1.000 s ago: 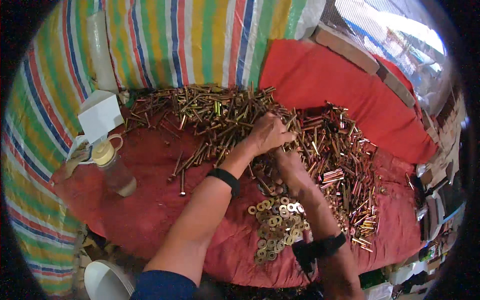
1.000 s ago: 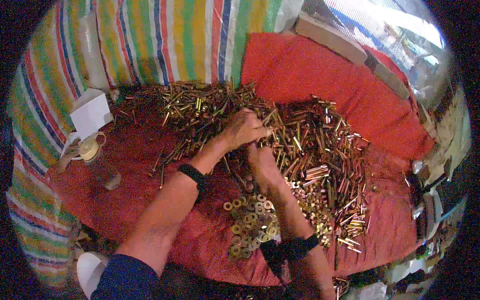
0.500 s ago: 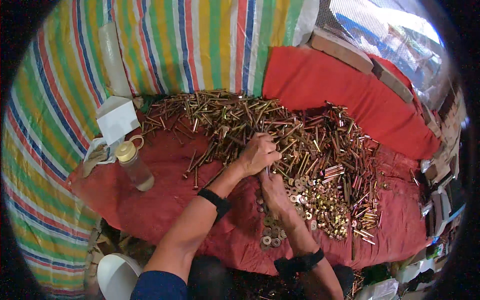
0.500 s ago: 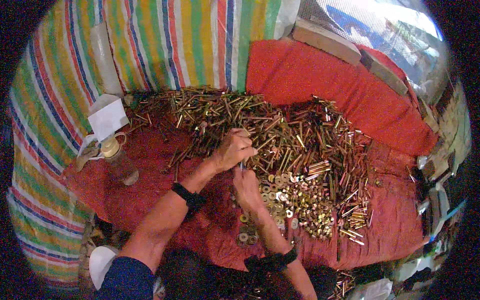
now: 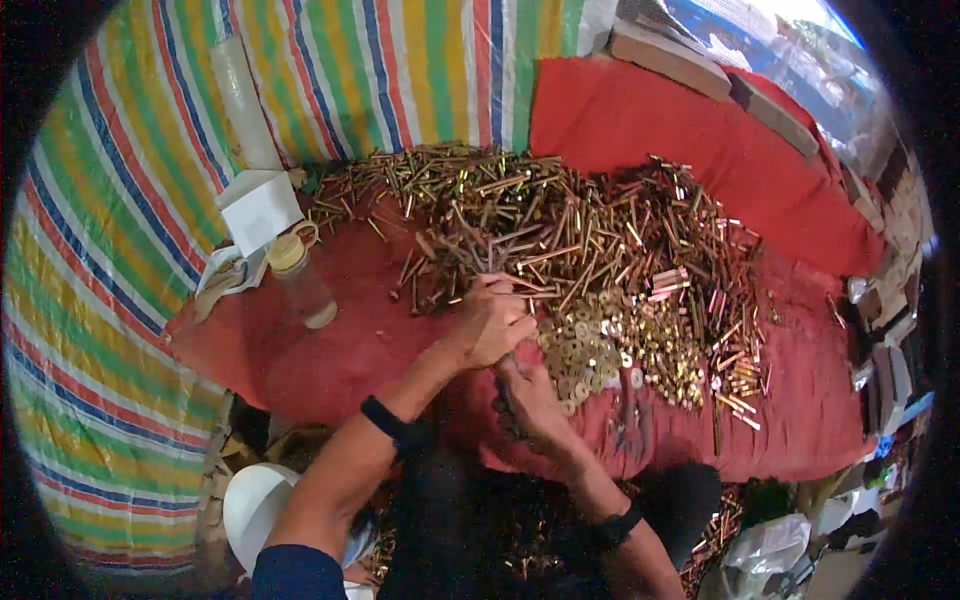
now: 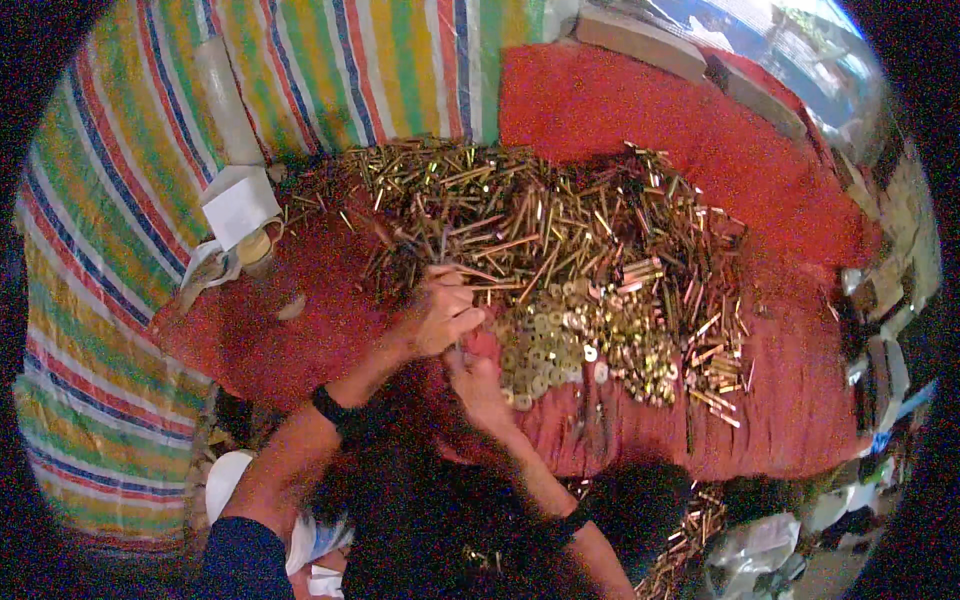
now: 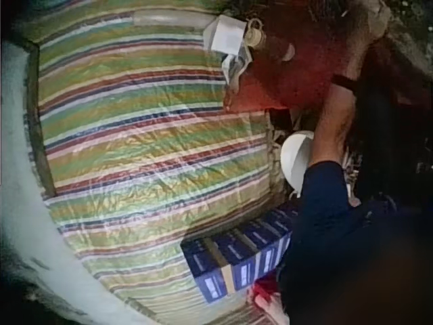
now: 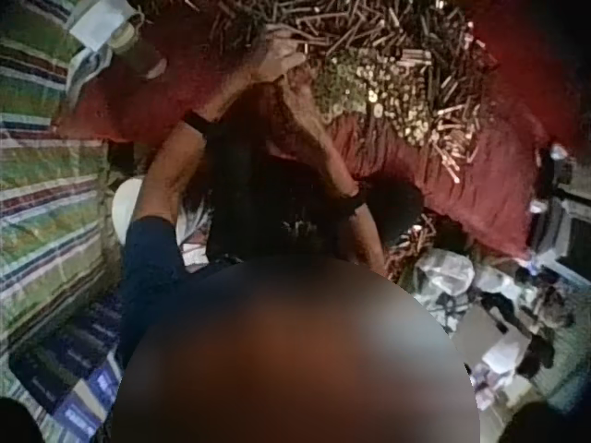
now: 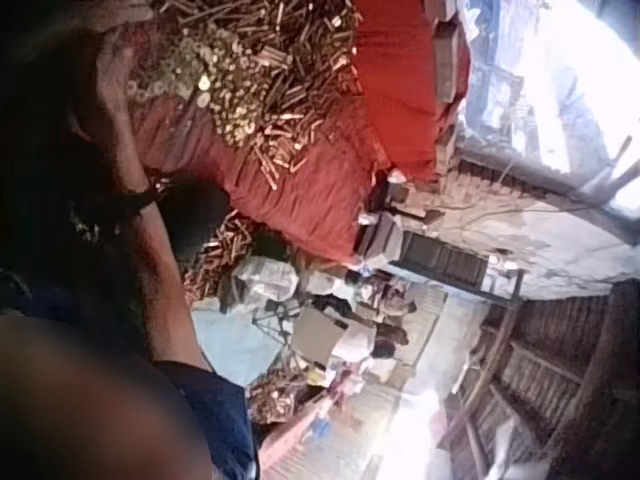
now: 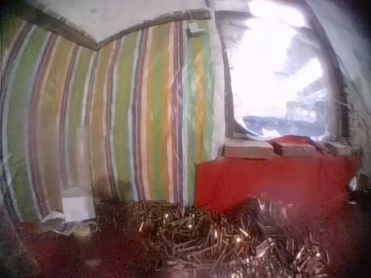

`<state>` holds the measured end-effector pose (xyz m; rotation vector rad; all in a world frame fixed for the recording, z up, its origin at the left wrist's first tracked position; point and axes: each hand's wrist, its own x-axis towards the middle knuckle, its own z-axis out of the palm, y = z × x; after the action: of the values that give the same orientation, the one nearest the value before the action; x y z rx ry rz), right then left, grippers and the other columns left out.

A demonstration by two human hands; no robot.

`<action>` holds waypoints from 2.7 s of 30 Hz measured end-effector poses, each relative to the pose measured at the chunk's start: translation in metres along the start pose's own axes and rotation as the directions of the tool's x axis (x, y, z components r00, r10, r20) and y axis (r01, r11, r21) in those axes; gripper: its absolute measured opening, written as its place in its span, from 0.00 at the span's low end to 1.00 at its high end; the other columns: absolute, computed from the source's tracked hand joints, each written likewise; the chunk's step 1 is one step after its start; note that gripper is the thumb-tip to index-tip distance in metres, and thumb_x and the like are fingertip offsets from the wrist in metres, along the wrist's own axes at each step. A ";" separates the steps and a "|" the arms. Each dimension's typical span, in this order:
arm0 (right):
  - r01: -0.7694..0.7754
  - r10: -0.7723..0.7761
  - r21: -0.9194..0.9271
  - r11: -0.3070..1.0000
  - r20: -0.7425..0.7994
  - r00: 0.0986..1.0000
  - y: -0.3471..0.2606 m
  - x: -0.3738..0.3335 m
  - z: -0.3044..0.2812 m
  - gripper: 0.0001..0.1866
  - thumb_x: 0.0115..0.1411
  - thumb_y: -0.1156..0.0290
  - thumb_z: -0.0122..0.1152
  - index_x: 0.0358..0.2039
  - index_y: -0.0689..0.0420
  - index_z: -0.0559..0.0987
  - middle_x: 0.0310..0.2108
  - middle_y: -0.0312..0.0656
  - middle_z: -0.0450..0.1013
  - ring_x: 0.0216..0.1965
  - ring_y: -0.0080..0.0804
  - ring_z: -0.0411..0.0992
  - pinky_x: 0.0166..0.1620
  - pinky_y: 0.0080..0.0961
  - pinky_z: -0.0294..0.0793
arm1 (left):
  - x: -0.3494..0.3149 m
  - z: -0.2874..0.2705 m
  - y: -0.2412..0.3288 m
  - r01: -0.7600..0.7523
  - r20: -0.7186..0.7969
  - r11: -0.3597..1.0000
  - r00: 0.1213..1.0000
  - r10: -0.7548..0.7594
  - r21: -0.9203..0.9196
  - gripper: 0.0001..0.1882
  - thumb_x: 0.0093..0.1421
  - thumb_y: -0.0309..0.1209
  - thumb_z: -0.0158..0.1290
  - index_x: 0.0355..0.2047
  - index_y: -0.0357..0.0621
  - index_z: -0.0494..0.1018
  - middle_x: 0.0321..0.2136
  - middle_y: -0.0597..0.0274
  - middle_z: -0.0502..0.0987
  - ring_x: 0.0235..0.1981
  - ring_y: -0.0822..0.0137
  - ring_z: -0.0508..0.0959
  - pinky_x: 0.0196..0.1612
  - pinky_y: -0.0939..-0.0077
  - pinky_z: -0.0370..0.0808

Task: The person sits on the floor and assembles metal fasteners by hand, inserting small cylindrical pieces into longer rods and stacking them. They also use a metal tube to sort and move piles of fasteners on a red cloth-covered table.

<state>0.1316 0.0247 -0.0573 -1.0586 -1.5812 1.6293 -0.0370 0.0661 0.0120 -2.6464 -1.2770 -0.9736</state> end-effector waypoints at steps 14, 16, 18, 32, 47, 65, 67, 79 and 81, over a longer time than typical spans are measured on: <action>-0.056 0.059 -0.237 0.970 0.007 0.998 -0.026 -0.132 0.013 0.15 0.73 0.65 0.52 0.37 0.65 0.77 0.22 0.43 0.70 0.26 0.27 0.65 0.29 0.35 0.68 | -0.060 -0.028 0.107 0.034 0.076 0.984 0.997 -0.021 -0.173 0.11 0.56 0.35 0.56 0.20 0.45 0.76 0.26 0.59 0.76 0.39 0.54 0.75 0.56 0.56 0.66; 0.020 -0.020 -0.261 0.965 0.004 1.000 -0.052 -0.137 0.013 0.14 0.73 0.66 0.52 0.37 0.66 0.77 0.22 0.45 0.70 0.26 0.28 0.66 0.30 0.35 0.70 | -0.047 -0.044 0.114 -0.055 -0.052 0.981 0.998 0.046 -0.186 0.09 0.53 0.31 0.59 0.19 0.41 0.74 0.26 0.56 0.74 0.40 0.53 0.75 0.54 0.54 0.69; 0.134 -0.149 -0.287 0.948 -0.028 0.988 -0.075 -0.128 0.005 0.15 0.73 0.66 0.52 0.41 0.68 0.76 0.26 0.56 0.73 0.27 0.42 0.74 0.32 0.40 0.73 | -0.023 -0.058 0.106 -0.116 -0.135 0.982 0.986 0.096 -0.151 0.09 0.52 0.30 0.60 0.19 0.40 0.74 0.25 0.55 0.73 0.40 0.53 0.75 0.52 0.53 0.70; 0.130 -0.255 -0.277 0.952 -0.481 0.839 -0.055 0.052 -0.152 0.26 0.73 0.58 0.47 0.26 0.69 0.71 0.16 0.52 0.59 0.21 0.26 0.57 0.25 0.39 0.58 | 0.210 0.069 -0.012 -0.404 0.096 0.914 0.909 0.405 -0.032 0.12 0.46 0.37 0.56 0.18 0.39 0.78 0.23 0.45 0.79 0.34 0.45 0.80 0.46 0.56 0.75; 0.112 -0.137 -0.094 0.989 -0.337 0.932 -0.028 0.056 -0.085 0.25 0.74 0.53 0.48 0.31 0.66 0.72 0.20 0.46 0.64 0.22 0.42 0.64 0.25 0.40 0.65 | 0.153 0.062 -0.025 -0.201 0.292 0.977 0.932 0.214 -0.074 0.14 0.48 0.38 0.55 0.17 0.39 0.79 0.23 0.43 0.79 0.28 0.42 0.79 0.41 0.51 0.77; 0.008 0.018 0.270 0.963 -0.094 0.995 -0.010 -0.057 0.004 0.26 0.70 0.44 0.52 0.28 0.56 0.71 0.20 0.36 0.68 0.15 0.26 0.63 0.17 0.27 0.60 | 0.019 0.001 0.037 -0.168 0.197 0.984 0.964 0.176 -0.055 0.14 0.48 0.37 0.51 0.12 0.45 0.75 0.19 0.51 0.77 0.30 0.49 0.78 0.50 0.59 0.70; 0.016 0.011 0.250 0.968 -0.107 0.994 0.000 -0.062 0.007 0.26 0.71 0.45 0.52 0.27 0.56 0.71 0.20 0.36 0.67 0.14 0.26 0.62 0.16 0.27 0.60 | 0.011 -0.002 0.046 -0.156 0.244 0.988 0.958 0.150 0.007 0.13 0.48 0.37 0.51 0.12 0.46 0.76 0.19 0.52 0.78 0.31 0.50 0.78 0.50 0.59 0.70; -0.158 0.167 0.130 0.979 -0.062 0.984 -0.015 -0.126 0.010 0.26 0.74 0.51 0.46 0.28 0.61 0.74 0.18 0.35 0.68 0.17 0.24 0.65 0.20 0.28 0.61 | -0.030 0.008 0.091 -0.271 0.143 0.943 0.959 0.247 0.193 0.09 0.43 0.41 0.55 0.11 0.55 0.73 0.16 0.64 0.74 0.24 0.58 0.72 0.41 0.62 0.67; -0.150 0.150 0.011 0.989 -0.052 0.987 -0.030 -0.136 0.006 0.21 0.75 0.58 0.46 0.34 0.64 0.76 0.22 0.33 0.68 0.22 0.24 0.64 0.26 0.31 0.64 | -0.032 0.008 0.101 -0.265 0.189 0.942 0.955 0.228 0.204 0.10 0.42 0.41 0.55 0.11 0.54 0.73 0.17 0.65 0.73 0.26 0.58 0.72 0.41 0.62 0.66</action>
<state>0.1892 -0.0933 -0.0113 -1.2332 -1.4913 1.6888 0.0250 -0.0199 0.0095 -2.6620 -0.9770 -0.5498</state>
